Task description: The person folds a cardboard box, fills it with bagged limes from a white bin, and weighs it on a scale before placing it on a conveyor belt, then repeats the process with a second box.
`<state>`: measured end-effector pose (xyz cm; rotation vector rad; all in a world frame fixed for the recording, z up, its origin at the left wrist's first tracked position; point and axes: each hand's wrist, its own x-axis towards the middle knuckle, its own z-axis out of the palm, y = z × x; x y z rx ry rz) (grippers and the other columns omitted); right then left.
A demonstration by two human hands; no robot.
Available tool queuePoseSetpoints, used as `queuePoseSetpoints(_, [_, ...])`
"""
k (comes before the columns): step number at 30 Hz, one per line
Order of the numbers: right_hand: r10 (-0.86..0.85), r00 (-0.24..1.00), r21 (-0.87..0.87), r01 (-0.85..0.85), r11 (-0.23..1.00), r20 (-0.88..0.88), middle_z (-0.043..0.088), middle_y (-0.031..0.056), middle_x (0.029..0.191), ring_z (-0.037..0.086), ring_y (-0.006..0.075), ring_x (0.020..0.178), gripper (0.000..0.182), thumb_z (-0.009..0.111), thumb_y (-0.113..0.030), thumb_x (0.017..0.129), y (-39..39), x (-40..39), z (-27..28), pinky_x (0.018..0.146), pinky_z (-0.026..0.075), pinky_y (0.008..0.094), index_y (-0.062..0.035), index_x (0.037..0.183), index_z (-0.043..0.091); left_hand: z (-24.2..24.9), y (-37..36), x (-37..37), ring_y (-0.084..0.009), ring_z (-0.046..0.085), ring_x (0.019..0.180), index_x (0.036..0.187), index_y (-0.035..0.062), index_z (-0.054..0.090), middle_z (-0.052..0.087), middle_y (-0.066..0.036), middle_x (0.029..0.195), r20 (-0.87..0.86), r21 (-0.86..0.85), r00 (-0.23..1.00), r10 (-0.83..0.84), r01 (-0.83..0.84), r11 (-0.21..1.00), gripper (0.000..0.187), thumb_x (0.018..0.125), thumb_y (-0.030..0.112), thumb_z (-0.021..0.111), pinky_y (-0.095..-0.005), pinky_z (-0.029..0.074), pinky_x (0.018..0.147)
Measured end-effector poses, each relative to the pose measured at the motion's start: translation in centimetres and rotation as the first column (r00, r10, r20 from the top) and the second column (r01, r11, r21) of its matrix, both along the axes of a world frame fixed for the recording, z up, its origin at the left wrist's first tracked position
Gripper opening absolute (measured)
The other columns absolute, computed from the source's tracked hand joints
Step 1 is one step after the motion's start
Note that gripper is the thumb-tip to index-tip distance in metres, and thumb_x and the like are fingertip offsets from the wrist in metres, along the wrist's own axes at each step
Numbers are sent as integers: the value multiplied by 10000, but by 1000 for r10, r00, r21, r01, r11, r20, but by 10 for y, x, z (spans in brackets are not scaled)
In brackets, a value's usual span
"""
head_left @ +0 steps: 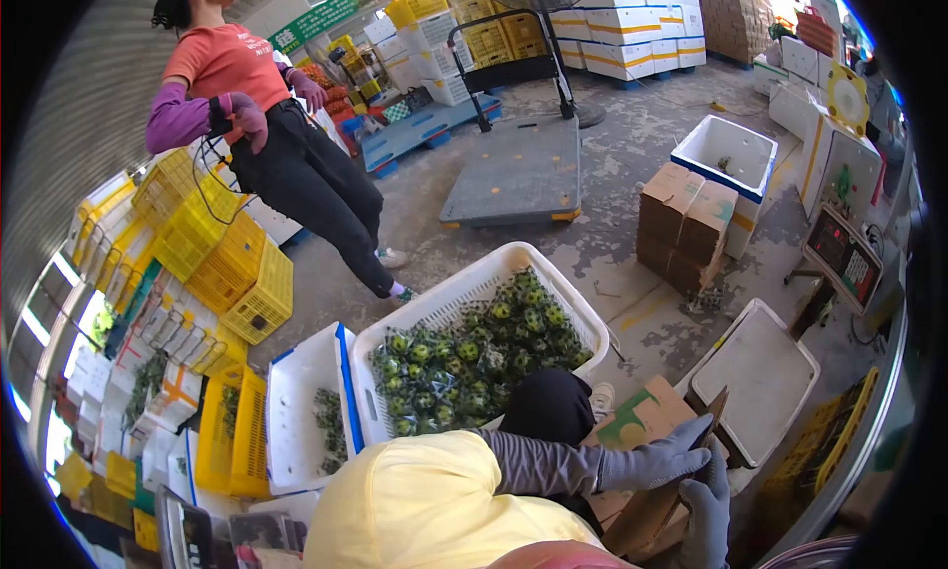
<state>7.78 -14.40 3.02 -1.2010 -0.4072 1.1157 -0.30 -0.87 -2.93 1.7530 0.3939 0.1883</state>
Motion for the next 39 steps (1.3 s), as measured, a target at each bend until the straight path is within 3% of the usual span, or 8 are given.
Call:
queuePoseSetpoints(5, [26,964,-147,13,989,263,448,150,1359,533,230,1116,814,493,134,807,-30,26,4,920,478,309,-98,1528,195,12,4,-4,-331,247,1401,1464,-48,176,254,-255,1482,-8,72,998,59,-58,996,755,888,240,571,-364,224,1139])
queuePoseSetpoints(6, [89,859,-257,51,965,505,622,77,892,532,124,680,726,515,4,818,-32,26,3,612,480,256,-171,1496,324,17,7,-3,-333,260,1392,1460,-39,188,270,-254,1468,0,72,997,71,-71,995,758,857,205,575,-359,232,1134])
queuePoseSetpoints(10, [561,407,-600,-40,799,720,658,178,1061,617,401,965,321,472,-323,911,-16,2,50,829,472,479,-166,1154,609,13,23,28,-343,309,1355,1443,-8,231,325,-251,1410,-5,34,990,144,-144,989,763,767,109,566,-343,262,1112])
queuePoseSetpoints(19, [206,75,-219,272,937,976,646,153,771,631,381,734,79,586,-50,797,13,28,57,644,502,444,-86,853,628,59,77,20,-347,432,1182,1339,-6,379,437,-221,1241,80,377,944,319,-325,867,649,730,95,581,-366,365,1021])
queuePoseSetpoints(29, [323,331,-382,129,915,887,651,210,999,628,380,936,211,599,-82,817,14,63,0,783,501,431,-83,1022,651,45,43,16,-256,555,980,755,142,709,654,-61,889,-326,853,940,-99,338,397,233,811,290,538,-454,348,897])
queuePoseSetpoints(32, [171,94,-186,177,967,981,566,239,1232,547,400,1127,324,594,-102,827,-7,21,25,924,455,428,-62,1147,617,52,46,18,-278,546,970,751,134,713,654,-52,883,-430,846,890,-150,456,278,284,832,311,507,-516,314,906])
queuePoseSetpoints(36, [46,689,16,-83,996,723,421,198,1430,399,273,1333,445,428,-291,1008,-29,0,18,1112,285,370,51,1276,522,48,43,12,-297,534,984,748,118,714,644,-61,872,-413,848,889,-197,455,273,289,832,312,516,-524,311,925])
queuePoseSetpoints(39, [-168,666,151,84,985,727,416,205,1436,412,290,1324,487,380,-335,1021,-2,0,-25,1106,300,383,42,1307,496,44,29,13,-282,533,986,836,137,731,665,-64,892,-339,867,923,-180,381,322,277,851,302,509,-517,300,957])
